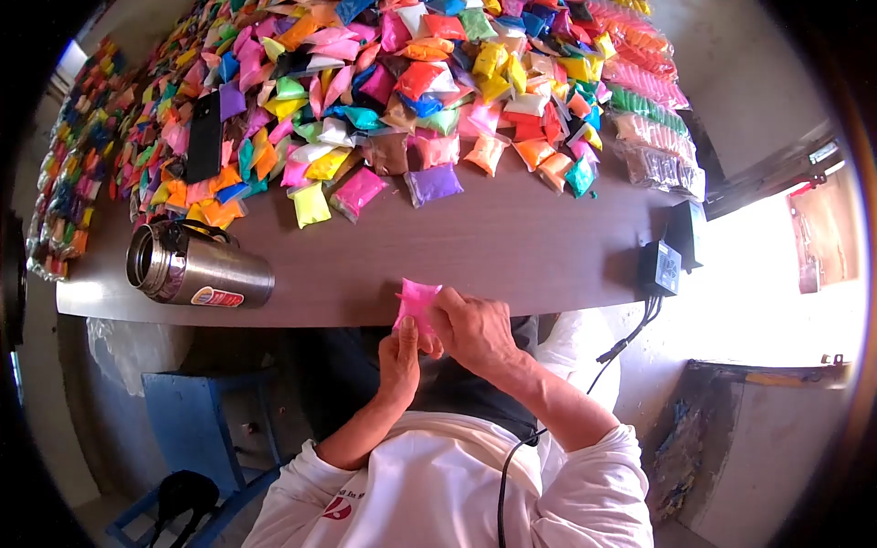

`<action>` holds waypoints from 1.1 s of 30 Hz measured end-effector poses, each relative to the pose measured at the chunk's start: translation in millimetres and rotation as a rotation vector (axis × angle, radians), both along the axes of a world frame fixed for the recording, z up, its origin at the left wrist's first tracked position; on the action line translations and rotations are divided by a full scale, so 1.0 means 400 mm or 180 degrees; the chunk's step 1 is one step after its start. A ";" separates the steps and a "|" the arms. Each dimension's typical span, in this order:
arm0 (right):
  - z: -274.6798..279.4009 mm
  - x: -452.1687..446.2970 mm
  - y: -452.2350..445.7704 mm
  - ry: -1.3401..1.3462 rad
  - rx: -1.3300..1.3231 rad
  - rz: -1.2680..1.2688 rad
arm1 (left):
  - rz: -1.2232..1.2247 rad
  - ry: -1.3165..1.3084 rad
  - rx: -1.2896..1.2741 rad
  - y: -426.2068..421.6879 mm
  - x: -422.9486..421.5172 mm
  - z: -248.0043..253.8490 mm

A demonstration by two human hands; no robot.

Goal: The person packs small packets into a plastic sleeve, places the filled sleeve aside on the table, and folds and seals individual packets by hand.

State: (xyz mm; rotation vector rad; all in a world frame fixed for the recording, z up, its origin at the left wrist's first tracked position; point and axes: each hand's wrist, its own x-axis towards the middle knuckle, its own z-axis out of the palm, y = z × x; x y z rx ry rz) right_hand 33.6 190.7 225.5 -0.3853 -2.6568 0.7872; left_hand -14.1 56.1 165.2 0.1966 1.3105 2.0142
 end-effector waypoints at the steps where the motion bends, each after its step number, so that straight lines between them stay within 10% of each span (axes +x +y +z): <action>1: 0.010 -0.008 0.000 0.0069 -0.0007 -0.0024 | 0.0026 -0.0025 -0.0030 0.001 0.000 0.000; 15: 0.036 -0.014 0.039 -0.0159 -0.0908 -0.0452 | 0.0091 0.0169 -0.0277 0.005 -0.001 0.008; 33: 0.063 -0.096 0.009 -0.0497 0.0618 -0.0077 | -0.0189 0.1027 -0.0584 0.008 -0.025 0.020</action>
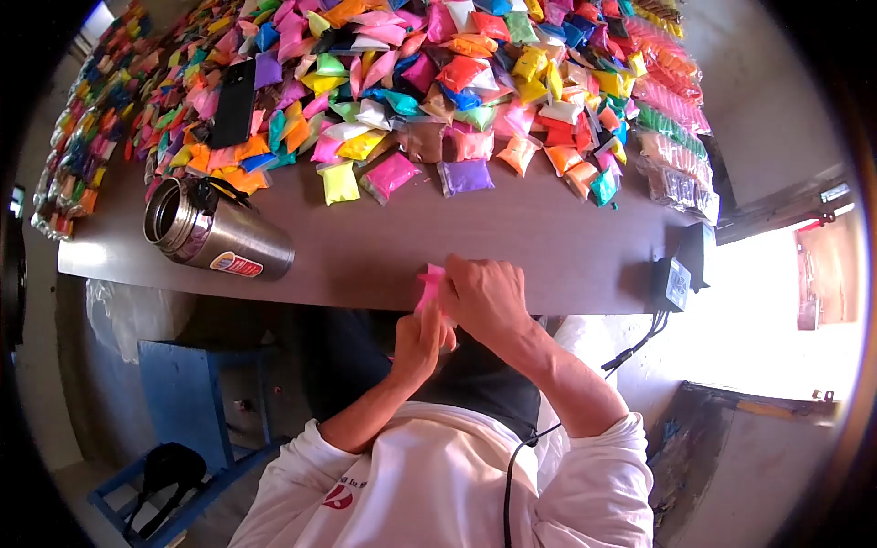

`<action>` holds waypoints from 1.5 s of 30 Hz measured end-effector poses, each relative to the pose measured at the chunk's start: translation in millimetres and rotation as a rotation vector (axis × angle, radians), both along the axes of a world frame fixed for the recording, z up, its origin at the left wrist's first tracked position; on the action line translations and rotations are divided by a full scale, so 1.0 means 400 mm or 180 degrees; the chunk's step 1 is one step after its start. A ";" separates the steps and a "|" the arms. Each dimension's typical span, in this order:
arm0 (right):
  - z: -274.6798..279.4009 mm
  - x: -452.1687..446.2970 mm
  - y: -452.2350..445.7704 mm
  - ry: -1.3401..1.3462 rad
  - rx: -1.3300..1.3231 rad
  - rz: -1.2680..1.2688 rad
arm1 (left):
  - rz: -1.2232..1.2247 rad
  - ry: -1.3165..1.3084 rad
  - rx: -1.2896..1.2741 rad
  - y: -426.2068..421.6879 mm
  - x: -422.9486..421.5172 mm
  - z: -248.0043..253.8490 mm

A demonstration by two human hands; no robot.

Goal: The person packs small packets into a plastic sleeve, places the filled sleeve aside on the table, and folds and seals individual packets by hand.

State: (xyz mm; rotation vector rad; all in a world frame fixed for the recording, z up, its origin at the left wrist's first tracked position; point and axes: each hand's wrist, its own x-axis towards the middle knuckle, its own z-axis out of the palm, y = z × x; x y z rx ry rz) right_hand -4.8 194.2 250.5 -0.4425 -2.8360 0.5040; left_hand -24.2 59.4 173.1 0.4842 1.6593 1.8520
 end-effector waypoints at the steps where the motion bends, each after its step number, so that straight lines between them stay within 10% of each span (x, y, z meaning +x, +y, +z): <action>1: 0.002 -0.003 0.002 0.0008 0.0015 -0.0003 | 0.0020 0.0047 -0.0005 0.002 -0.001 0.004; 7: -0.019 0.006 0.052 0.0214 -0.0189 -0.0147 | 0.0188 0.0006 -0.0100 0.009 0.013 -0.002; 9: 0.000 0.039 0.061 -0.0042 -0.1734 -0.0398 | 0.0226 -0.0019 -0.0187 0.005 0.022 -0.008; 19: -0.031 0.082 0.016 0.0164 -0.0530 0.0034 | 0.0303 -0.0609 0.0389 0.021 0.030 -0.012; 35: -0.036 0.066 0.051 0.0075 -0.1511 -0.0796 | 0.0076 -0.0458 0.0240 0.011 0.026 -0.014; 45: -0.026 0.056 0.013 0.0102 -0.0573 -0.0066 | -0.0047 -0.0427 0.0222 0.013 0.015 -0.023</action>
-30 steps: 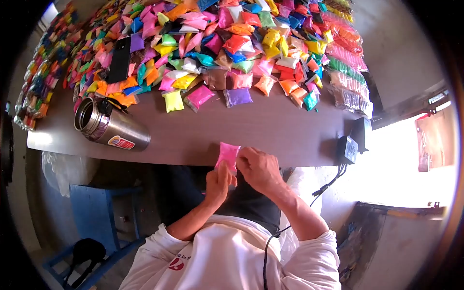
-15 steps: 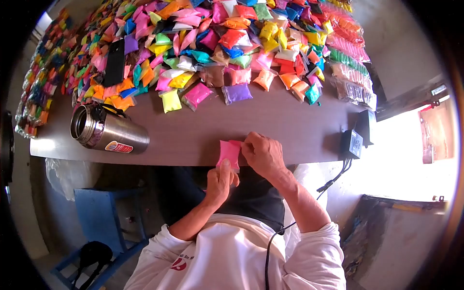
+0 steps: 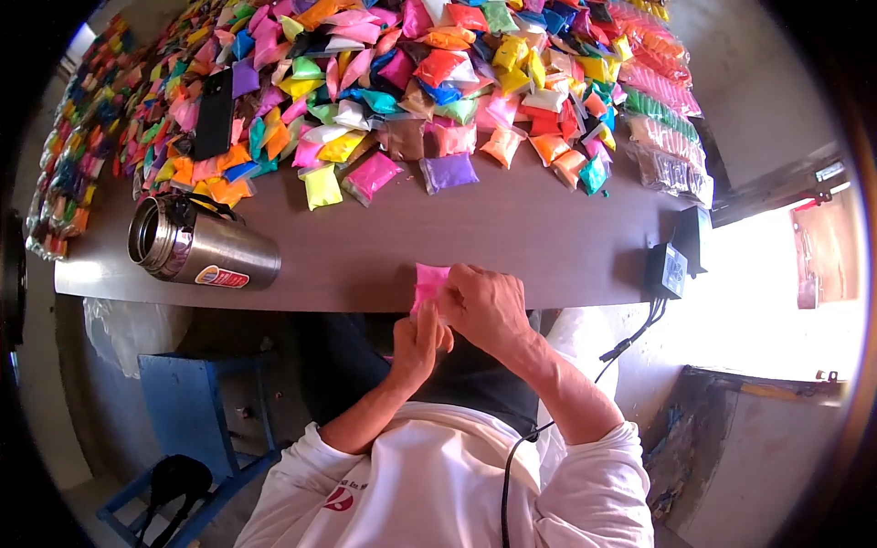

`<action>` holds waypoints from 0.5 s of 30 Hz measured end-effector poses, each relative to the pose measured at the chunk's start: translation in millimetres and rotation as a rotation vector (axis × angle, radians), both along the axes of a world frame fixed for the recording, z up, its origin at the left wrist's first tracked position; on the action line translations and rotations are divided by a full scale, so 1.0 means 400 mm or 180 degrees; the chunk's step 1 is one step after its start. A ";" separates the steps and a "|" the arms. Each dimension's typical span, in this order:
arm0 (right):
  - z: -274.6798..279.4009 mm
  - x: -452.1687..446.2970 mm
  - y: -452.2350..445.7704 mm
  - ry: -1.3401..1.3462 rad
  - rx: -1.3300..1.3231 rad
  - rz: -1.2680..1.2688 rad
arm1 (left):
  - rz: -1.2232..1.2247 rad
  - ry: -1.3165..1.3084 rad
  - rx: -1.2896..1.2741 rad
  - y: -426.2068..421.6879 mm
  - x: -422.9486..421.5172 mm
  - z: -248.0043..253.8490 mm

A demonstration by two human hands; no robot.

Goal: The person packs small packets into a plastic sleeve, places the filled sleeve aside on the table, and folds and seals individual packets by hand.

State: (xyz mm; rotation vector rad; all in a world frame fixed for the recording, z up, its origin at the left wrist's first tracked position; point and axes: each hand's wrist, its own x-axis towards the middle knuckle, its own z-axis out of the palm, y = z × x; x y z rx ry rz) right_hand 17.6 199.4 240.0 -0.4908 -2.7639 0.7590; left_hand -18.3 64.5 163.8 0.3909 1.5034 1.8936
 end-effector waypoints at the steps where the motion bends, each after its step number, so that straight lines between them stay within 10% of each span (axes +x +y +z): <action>1: -0.002 -0.001 0.000 0.0084 0.0008 -0.0040 | -0.0066 0.0082 0.0000 -0.002 -0.004 0.001; 15: -0.016 -0.022 -0.007 0.0088 0.0234 -0.0522 | 0.0034 0.0438 0.0069 0.017 -0.004 0.031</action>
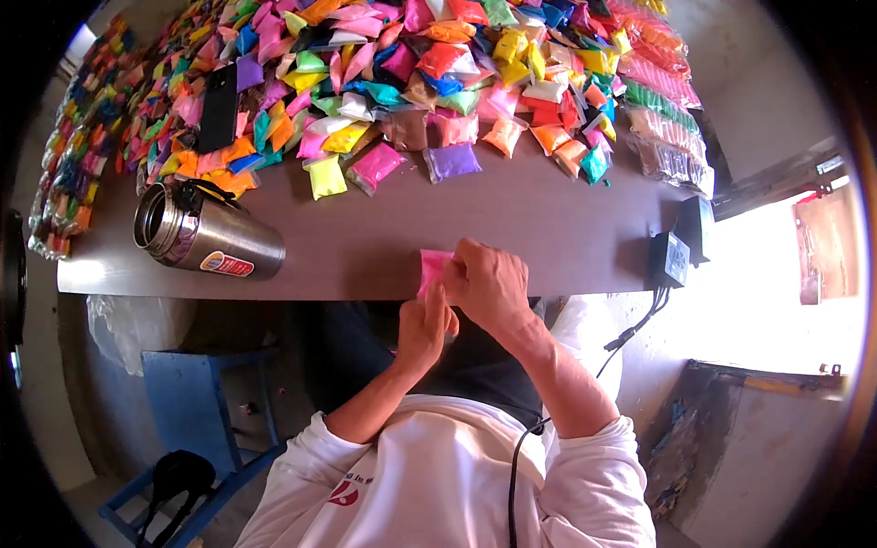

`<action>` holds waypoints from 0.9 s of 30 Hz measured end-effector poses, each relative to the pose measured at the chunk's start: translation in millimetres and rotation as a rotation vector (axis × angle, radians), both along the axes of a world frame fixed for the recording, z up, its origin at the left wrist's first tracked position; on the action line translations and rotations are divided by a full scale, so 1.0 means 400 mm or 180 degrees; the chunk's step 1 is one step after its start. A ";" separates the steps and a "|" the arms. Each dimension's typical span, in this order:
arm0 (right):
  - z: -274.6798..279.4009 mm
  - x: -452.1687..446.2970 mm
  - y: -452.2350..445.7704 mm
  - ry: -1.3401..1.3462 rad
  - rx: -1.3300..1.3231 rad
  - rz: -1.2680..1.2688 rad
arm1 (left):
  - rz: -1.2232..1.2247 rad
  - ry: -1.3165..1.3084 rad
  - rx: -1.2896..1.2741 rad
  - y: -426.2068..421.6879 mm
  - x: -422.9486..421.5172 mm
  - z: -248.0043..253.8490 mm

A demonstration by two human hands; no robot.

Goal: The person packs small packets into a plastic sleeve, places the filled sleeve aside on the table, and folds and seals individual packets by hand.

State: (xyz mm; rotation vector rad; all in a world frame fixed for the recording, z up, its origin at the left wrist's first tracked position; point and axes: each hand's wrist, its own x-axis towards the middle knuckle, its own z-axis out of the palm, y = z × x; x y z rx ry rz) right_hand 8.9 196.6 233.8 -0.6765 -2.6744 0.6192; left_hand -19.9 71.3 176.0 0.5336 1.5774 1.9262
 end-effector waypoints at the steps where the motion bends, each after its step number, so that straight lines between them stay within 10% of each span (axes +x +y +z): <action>1: -0.005 0.000 0.007 -0.0019 0.0006 0.0021 | 0.0023 -0.0037 -0.0045 0.001 0.001 -0.001; 12: 0.004 0.028 0.054 0.0214 -0.1312 0.0053 | 0.0150 -0.0329 -0.0274 -0.024 0.024 -0.037; 17: 0.033 0.020 0.000 0.0230 0.0238 0.0990 | 0.0025 -0.0317 -0.0019 -0.020 0.023 -0.021; 27: 0.069 -0.040 0.019 -0.0670 0.0299 0.0936 | -0.0019 -0.0257 -0.0002 -0.011 0.004 -0.017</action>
